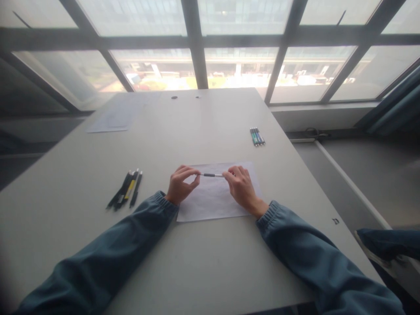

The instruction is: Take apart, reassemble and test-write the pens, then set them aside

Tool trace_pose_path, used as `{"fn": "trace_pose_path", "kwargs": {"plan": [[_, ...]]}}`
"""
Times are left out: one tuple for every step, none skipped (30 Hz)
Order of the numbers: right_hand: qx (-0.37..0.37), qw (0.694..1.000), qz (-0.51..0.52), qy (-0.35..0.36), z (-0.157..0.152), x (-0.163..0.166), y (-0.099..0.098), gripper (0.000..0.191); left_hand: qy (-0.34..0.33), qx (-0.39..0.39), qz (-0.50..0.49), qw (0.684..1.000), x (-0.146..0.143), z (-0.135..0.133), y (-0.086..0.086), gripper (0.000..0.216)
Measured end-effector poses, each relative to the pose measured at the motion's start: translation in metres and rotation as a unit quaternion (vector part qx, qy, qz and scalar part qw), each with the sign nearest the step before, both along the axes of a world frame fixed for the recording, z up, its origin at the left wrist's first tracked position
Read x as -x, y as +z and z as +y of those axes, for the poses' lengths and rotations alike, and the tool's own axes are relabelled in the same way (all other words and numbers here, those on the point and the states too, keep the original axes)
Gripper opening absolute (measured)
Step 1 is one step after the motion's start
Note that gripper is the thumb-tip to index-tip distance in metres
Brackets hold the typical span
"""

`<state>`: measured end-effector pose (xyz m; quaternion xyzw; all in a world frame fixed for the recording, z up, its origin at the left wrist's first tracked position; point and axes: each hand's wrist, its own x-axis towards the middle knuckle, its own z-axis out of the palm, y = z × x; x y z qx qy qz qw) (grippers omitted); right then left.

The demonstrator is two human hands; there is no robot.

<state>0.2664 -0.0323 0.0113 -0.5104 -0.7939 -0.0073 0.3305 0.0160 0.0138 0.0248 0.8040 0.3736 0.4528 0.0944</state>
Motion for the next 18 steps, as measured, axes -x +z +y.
{"fn": "trace_pose_path", "kwargs": {"plan": [[0.0, 1.0, 0.0, 0.001, -0.0001, -0.0002, -0.0001, 0.024, -0.004, 0.002, -0.002, 1.0, 0.0001, 0.0002, 0.0, 0.01], [0.0, 1.0, 0.0, 0.0, -0.0001, -0.0004, -0.0002, 0.024, -0.008, 0.004, -0.004, 1.0, 0.0, 0.0004, 0.0, 0.01], [0.0, 1.0, -0.001, 0.0, -0.0002, -0.0004, -0.0003, 0.024, -0.013, 0.005, -0.007, 1.0, -0.0001, 0.0004, 0.0001, 0.01], [-0.001, 1.0, -0.001, -0.002, -0.0003, -0.0004, -0.0002, 0.023, -0.018, 0.005, -0.012, 1.0, -0.0003, 0.0004, 0.0001, 0.009], [-0.003, 1.0, -0.001, -0.003, -0.0005, -0.0002, -0.0001, 0.023, -0.024, 0.006, -0.017, 1.0, -0.0005, 0.0003, 0.0, 0.008], [-0.005, 1.0, 0.0, -0.004, -0.0006, 0.0, 0.0002, 0.023, -0.03, 0.007, -0.021, 0.999, -0.0007, 0.0002, -0.0001, 0.008], [-0.008, 1.0, 0.002, -0.004, -0.0007, 0.0003, 0.0005, 0.022, -0.037, 0.01, -0.025, 0.999, -0.0009, 0.0001, -0.0004, 0.008], [-0.01, 1.0, 0.003, -0.003, -0.0009, 0.0005, 0.001, 0.022, -0.043, 0.012, -0.027, 0.999, -0.001, 0.0001, -0.0009, 0.008], [-0.011, 1.0, 0.004, -0.002, -0.001, 0.0007, 0.0014, 0.021, -0.047, 0.015, -0.03, 0.998, -0.0009, 0.0001, -0.0014, 0.01], [-0.011, 1.0, 0.006, -0.002, -0.0011, 0.0008, 0.0017, 0.021, -0.046, 0.018, -0.033, 0.998, -0.0008, 0.0002, -0.0021, 0.011], [-0.01, 1.0, 0.007, -0.002, -0.0012, 0.0008, 0.002, 0.021, -0.043, 0.023, -0.037, 0.998, -0.0006, 0.0003, -0.0027, 0.013], [-0.008, 1.0, 0.008, -0.002, -0.0012, 0.0008, 0.0021, 0.021, -0.037, 0.029, -0.041, 0.998, -0.0003, 0.0005, -0.0033, 0.014], [-0.006, 1.0, 0.009, -0.002, -0.0012, 0.0007, 0.0021, 0.021, -0.031, 0.036, -0.043, 0.998, -0.0001, 0.0007, -0.0038, 0.014], [-0.004, 1.0, 0.01, -0.002, -0.0012, 0.0006, 0.002, 0.02, -0.026, 0.043, -0.044, 0.998, 0.0002, 0.0009, -0.0041, 0.012], [-0.002, 1.0, 0.01, -0.001, -0.0011, 0.0005, 0.0018, 0.02, -0.026, 0.047, -0.043, 0.998, 0.0003, 0.0011, -0.0042, 0.011], [-0.001, 1.0, 0.011, 0.0, -0.001, 0.0005, 0.0015, 0.02, -0.031, 0.048, -0.042, 0.998, 0.0004, 0.0012, -0.0042, 0.009], [-0.001, 1.0, 0.011, 0.001, -0.0009, 0.0006, 0.0013, 0.02, -0.037, 0.047, -0.04, 0.997, 0.0004, 0.0013, -0.0041, 0.008], [0.0, 1.0, 0.012, 0.003, -0.0008, 0.0008, 0.0012, 0.02, -0.044, 0.046, -0.038, 0.997, 0.0003, 0.0014, -0.0039, 0.008]]}}
